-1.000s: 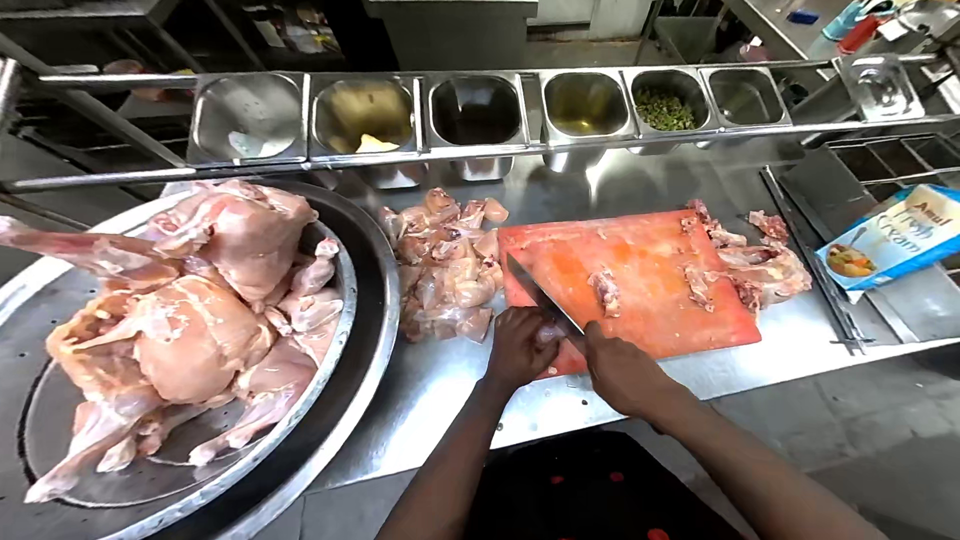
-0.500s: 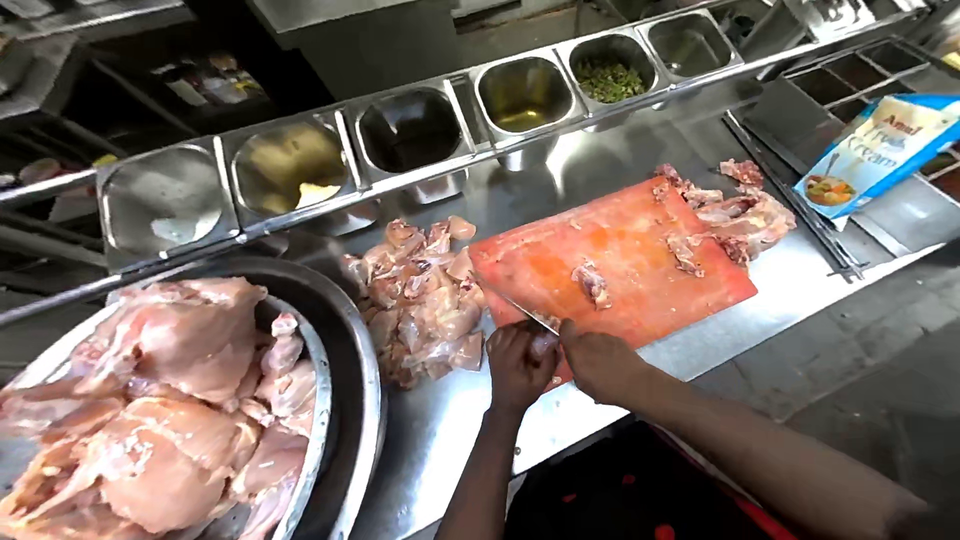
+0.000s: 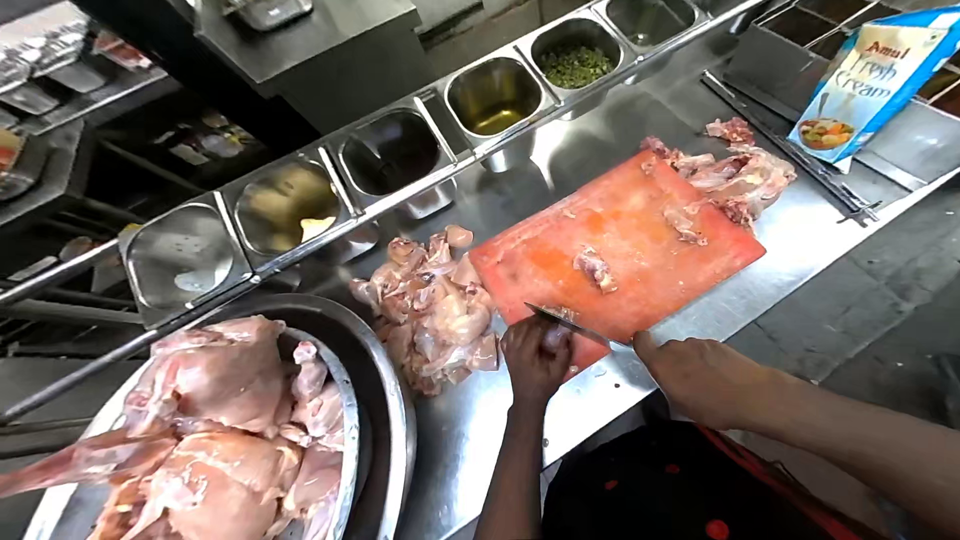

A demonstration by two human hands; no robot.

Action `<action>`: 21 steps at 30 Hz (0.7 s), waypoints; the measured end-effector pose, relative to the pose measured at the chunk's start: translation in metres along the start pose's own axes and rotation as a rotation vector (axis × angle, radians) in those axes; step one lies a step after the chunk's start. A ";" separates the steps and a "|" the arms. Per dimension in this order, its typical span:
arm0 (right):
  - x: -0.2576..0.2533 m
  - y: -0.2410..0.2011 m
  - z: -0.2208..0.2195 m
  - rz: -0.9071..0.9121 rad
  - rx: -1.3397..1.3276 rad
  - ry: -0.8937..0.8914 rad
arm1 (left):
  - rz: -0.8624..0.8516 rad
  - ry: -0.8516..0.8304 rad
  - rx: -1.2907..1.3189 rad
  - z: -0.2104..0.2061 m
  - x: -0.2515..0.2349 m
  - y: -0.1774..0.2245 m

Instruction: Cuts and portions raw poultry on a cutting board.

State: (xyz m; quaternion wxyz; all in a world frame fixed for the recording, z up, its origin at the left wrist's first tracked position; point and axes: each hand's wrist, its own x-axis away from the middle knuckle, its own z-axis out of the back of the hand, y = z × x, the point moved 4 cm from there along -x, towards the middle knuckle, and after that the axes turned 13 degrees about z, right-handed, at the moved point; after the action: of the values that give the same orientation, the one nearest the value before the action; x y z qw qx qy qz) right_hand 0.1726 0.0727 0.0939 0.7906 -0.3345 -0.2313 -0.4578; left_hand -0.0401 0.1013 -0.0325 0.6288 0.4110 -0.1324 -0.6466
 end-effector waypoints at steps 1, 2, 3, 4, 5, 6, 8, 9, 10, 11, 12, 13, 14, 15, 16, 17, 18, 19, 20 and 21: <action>-0.011 -0.003 0.002 0.004 -0.013 0.011 | 0.005 -0.003 0.001 0.000 0.001 -0.001; -0.029 -0.008 0.002 0.018 -0.044 0.044 | 0.006 -0.007 0.002 0.000 0.001 -0.002; -0.047 -0.015 0.002 0.036 -0.082 0.097 | 0.005 -0.012 0.005 0.001 0.002 -0.003; -0.063 -0.022 0.006 0.058 -0.102 0.163 | 0.006 -0.016 0.011 0.000 0.002 -0.002; -0.076 -0.029 0.012 0.085 -0.102 0.227 | 0.001 -0.018 0.010 0.000 0.002 0.000; -0.084 -0.036 0.016 0.105 -0.102 0.265 | -0.013 -0.022 0.003 0.001 0.002 0.000; -0.089 -0.043 0.021 0.122 -0.107 0.268 | -0.047 -0.021 -0.007 0.003 0.002 0.001; -0.090 -0.043 0.020 0.127 -0.114 0.272 | -0.054 -0.017 -0.008 0.003 0.003 0.001; -0.089 -0.042 0.020 0.129 -0.117 0.277 | -0.056 -0.004 -0.010 0.003 0.003 0.003; -0.088 -0.040 0.019 0.130 -0.119 0.283 | -0.053 0.011 -0.013 0.003 0.003 0.004; -0.086 -0.037 0.018 0.128 -0.119 0.289 | -0.049 0.024 -0.019 0.002 0.002 0.004; -0.081 -0.034 0.015 0.128 -0.120 0.287 | -0.041 0.032 -0.031 0.002 0.002 0.004; -0.073 -0.029 0.011 0.124 -0.117 0.273 | -0.031 0.035 -0.055 0.002 0.003 0.004; -0.062 -0.022 0.005 0.119 -0.107 0.249 | -0.017 0.037 -0.082 0.004 0.003 0.004; -0.046 -0.013 -0.001 0.111 -0.100 0.218 | -0.002 0.039 -0.114 0.006 0.001 0.004; -0.027 -0.002 -0.008 0.091 -0.096 0.184 | 0.011 0.036 -0.137 0.009 -0.002 0.004; -0.009 0.010 -0.015 0.060 -0.110 0.146 | 0.018 0.034 -0.152 0.013 -0.006 0.004; 0.009 0.023 -0.023 0.038 -0.138 0.113 | 0.026 0.042 -0.163 0.018 -0.009 0.002; 0.025 0.038 -0.032 0.032 -0.179 0.088 | 0.042 0.055 -0.171 0.024 -0.014 0.000; 0.038 0.054 -0.042 0.046 -0.232 0.097 | 0.065 0.080 -0.180 0.030 -0.019 -0.002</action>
State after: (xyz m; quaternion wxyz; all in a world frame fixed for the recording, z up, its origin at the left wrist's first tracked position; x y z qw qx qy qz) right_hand 0.2409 0.0396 0.0743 0.7672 -0.4065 -0.1304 -0.4788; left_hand -0.0646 0.1086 -0.0080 0.6884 0.3740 -0.0620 -0.6184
